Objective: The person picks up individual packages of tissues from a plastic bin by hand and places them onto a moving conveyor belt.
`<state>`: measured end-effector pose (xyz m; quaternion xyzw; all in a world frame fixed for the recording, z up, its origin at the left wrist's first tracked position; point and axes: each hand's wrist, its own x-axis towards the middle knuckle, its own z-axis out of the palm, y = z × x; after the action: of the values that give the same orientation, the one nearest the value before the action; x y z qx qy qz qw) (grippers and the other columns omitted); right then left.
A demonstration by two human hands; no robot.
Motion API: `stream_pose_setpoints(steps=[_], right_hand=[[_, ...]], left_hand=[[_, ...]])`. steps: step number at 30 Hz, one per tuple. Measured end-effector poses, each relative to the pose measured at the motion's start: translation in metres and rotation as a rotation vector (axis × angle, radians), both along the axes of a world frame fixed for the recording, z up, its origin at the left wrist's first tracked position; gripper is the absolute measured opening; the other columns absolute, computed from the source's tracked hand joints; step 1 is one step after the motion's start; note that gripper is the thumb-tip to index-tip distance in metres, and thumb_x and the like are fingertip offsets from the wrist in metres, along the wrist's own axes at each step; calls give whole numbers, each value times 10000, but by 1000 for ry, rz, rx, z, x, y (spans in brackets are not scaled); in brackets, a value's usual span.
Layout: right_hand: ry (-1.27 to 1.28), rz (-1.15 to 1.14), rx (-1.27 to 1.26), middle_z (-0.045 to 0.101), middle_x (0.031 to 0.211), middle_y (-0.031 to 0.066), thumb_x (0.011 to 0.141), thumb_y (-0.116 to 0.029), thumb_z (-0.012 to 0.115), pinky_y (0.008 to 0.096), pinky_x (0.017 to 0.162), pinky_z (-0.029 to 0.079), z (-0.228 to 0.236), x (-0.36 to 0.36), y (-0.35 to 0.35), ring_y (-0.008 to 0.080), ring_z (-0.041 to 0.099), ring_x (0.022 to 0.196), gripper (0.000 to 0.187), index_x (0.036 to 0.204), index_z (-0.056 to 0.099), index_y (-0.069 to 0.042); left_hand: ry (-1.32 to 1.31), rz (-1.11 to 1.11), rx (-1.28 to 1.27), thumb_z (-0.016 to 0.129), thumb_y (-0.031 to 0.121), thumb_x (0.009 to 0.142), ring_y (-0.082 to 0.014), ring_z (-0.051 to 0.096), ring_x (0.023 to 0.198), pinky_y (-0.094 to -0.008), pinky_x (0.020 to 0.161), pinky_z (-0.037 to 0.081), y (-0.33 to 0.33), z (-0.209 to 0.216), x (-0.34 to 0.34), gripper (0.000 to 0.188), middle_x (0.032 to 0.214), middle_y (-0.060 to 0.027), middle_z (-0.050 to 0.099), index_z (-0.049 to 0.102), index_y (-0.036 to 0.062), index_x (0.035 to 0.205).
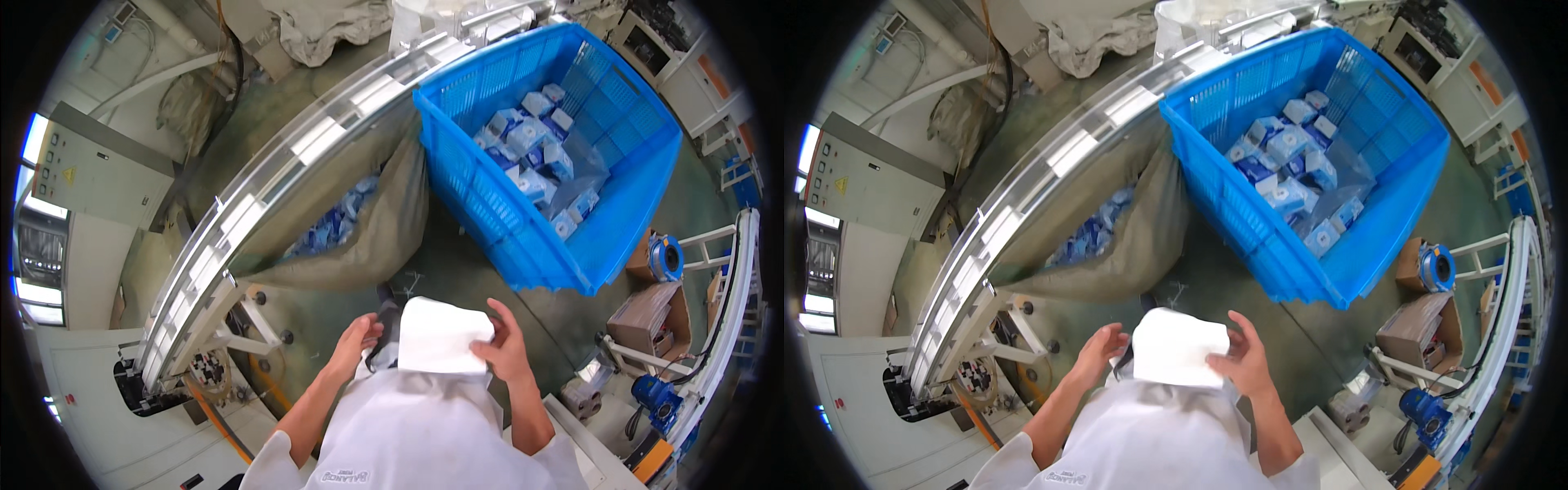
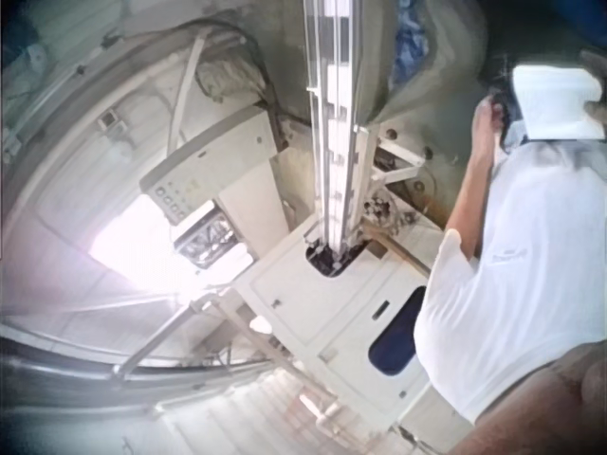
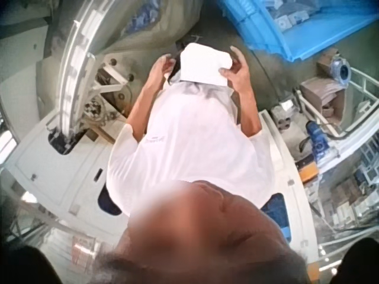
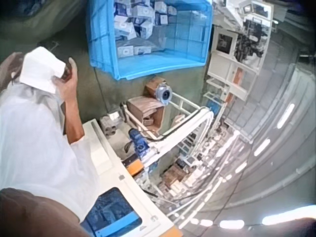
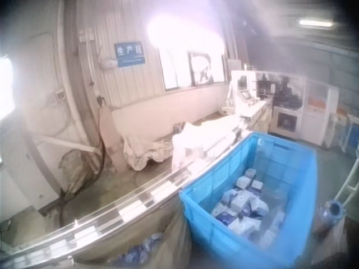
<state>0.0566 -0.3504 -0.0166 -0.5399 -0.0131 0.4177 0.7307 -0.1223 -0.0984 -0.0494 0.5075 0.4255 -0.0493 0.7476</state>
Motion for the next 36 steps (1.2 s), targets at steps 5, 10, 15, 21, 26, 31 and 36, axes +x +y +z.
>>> stream_pose_setpoints(steps=[5, 10, 15, 21, 26, 31, 36], right_hand=[[144, -108, 100, 583, 1197, 125, 573, -48, 847, 364, 938, 455, 50, 19, 30, 251, 578, 1078, 1008, 1426, 312, -54], [-268, 165, 409, 575, 1210, 124, 565, -16, 833, 374, 987, 409, 83, 14, 46, 258, 564, 1121, 1026, 1432, 286, -52], [-346, 156, 209, 557, 1236, 121, 577, -12, 839, 364, 1004, 394, 82, 22, 97, 235, 515, 1188, 986, 1411, 314, -39], [-689, 224, -6, 538, 1235, 133, 655, -63, 814, 352, 994, 407, 89, -2, 219, 215, 523, 1163, 796, 1336, 403, -19], [-319, 444, 256, 563, 1213, 130, 572, 46, 735, 321, 931, 433, 105, -36, 278, 217, 543, 1127, 988, 1434, 268, -69], [-417, 199, -14, 591, 1166, 113, 610, 113, 678, 298, 844, 479, 81, -44, 327, 205, 582, 1036, 946, 1442, 266, -68], [-369, 122, -13, 602, 1140, 122, 664, 108, 686, 300, 811, 495, 43, -59, 347, 198, 599, 994, 894, 1437, 268, -55]], left_hand=[[-90, 2, 64, 471, 309, 989, -151, 577, 1009, -295, 884, 457, 23, 14, -6, 402, 1102, -84, 618, 523, 8, 1250], [-135, 41, 38, 529, 261, 968, -135, 586, 966, -282, 848, 471, 30, 18, -12, 331, 1044, -54, 626, 559, 11, 1184], [-144, 35, 67, 510, 238, 977, -137, 593, 955, -278, 825, 484, 72, 3, -12, 303, 1046, -64, 628, 564, 18, 1177], [-338, 84, 66, 523, 222, 969, -127, 566, 907, -262, 801, 471, 165, 15, -25, 296, 1012, -47, 602, 553, 6, 1169], [-578, 162, -237, 386, 403, 1000, -178, 526, 1131, -323, 984, 404, 244, 44, 7, 487, 1183, -85, 582, 493, 24, 1287], [-635, 16, -602, 254, 586, 970, -210, 519, 1134, -371, 1001, 386, 281, 44, 4, 647, 1197, -85, 557, 479, 61, 1273], [-742, -3, -353, 368, 670, 897, -201, 406, 1275, -378, 1067, 308, 282, 11, -35, 785, 1375, -71, 437, 327, 69, 1400]])
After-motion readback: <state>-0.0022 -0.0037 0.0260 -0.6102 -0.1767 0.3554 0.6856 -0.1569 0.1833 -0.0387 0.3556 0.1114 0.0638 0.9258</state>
